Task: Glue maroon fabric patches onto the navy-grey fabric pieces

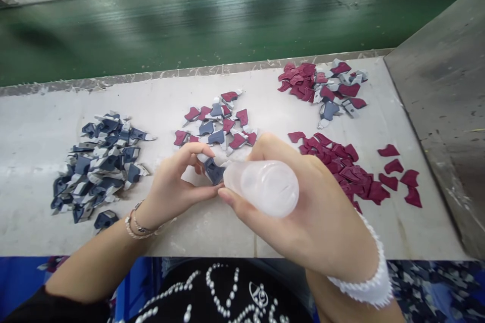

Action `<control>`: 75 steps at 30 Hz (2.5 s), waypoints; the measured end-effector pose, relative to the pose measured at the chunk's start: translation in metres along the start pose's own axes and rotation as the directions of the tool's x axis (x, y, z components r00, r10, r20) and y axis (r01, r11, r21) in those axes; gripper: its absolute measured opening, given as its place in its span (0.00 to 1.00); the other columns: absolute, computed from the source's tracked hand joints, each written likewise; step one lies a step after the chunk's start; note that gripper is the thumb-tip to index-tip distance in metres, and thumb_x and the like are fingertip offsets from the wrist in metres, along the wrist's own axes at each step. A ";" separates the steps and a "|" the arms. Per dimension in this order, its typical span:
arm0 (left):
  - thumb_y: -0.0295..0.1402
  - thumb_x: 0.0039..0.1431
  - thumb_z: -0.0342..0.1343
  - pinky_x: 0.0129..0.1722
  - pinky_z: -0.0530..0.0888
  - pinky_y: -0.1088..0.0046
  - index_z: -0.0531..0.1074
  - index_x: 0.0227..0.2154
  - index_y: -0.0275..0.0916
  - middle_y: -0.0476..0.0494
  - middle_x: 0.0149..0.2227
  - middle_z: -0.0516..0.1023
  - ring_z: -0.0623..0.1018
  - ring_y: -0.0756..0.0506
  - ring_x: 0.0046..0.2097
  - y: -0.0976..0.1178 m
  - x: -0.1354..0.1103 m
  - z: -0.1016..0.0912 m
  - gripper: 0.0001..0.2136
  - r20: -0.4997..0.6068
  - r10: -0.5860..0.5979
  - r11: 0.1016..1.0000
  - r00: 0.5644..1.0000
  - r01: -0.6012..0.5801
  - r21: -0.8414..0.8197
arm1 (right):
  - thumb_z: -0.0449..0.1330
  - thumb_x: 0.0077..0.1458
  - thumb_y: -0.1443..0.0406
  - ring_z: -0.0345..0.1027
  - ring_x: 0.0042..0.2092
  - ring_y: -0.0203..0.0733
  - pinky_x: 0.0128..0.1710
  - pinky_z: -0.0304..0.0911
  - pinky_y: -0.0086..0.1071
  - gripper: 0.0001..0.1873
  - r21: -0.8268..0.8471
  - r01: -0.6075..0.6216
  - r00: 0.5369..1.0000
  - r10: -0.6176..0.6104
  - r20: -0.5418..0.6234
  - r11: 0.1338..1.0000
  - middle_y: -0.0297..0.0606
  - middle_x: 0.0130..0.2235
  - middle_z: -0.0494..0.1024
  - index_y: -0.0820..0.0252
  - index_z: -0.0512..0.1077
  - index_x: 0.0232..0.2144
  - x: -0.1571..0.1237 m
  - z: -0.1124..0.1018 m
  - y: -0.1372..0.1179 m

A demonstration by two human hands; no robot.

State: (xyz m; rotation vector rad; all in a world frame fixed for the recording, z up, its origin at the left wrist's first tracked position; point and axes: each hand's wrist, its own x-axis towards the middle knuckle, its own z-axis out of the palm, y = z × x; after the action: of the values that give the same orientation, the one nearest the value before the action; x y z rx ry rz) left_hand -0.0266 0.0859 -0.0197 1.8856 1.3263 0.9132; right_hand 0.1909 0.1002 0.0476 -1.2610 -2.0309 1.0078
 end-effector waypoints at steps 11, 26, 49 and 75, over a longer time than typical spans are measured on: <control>0.33 0.50 0.68 0.30 0.73 0.78 0.66 0.43 0.42 0.51 0.35 0.74 0.70 0.54 0.29 0.000 0.000 0.000 0.20 0.031 0.033 0.999 0.999 -0.032 -0.037 | 0.67 0.53 0.57 0.68 0.26 0.36 0.21 0.61 0.31 0.13 0.011 -0.016 1.000 0.016 -0.020 1.000 0.28 0.27 0.73 0.52 0.67 0.32 0.000 -0.002 0.001; 0.31 0.46 0.71 0.27 0.72 0.78 0.63 0.37 0.42 0.51 0.34 0.69 0.71 0.52 0.32 -0.002 0.001 -0.003 0.22 -0.102 0.054 0.971 0.993 -0.077 -0.227 | 0.69 0.51 0.67 0.73 0.42 0.41 0.38 0.70 0.33 0.21 0.383 0.085 0.996 -0.085 -0.017 0.920 0.29 0.40 0.76 0.41 0.68 0.43 -0.007 -0.032 0.022; 0.35 0.53 0.66 0.38 0.82 0.70 0.72 0.37 0.40 0.46 0.36 0.77 0.80 0.46 0.40 -0.017 0.004 0.010 0.11 -0.056 -0.136 0.947 0.989 0.113 -0.302 | 0.58 0.52 0.75 0.73 0.43 0.48 0.45 0.66 0.40 0.13 -0.349 -0.219 0.963 0.260 0.073 0.911 0.45 0.40 0.79 0.61 0.76 0.39 0.042 0.006 0.078; 0.30 0.54 0.66 0.40 0.80 0.66 0.72 0.36 0.40 0.45 0.39 0.76 0.78 0.46 0.43 -0.020 0.002 0.016 0.10 -0.321 0.034 0.982 0.947 -0.091 -0.166 | 0.70 0.48 0.63 0.71 0.30 0.35 0.33 0.69 0.30 0.06 0.445 -0.365 0.931 0.322 0.171 0.818 0.32 0.28 0.79 0.58 0.78 0.28 0.046 0.032 0.026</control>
State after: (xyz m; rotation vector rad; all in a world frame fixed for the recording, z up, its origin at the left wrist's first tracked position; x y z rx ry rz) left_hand -0.0230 0.0912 -0.0441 1.7001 1.3199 1.3675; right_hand 0.1608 0.1390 0.0105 -1.3467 -1.4953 1.6378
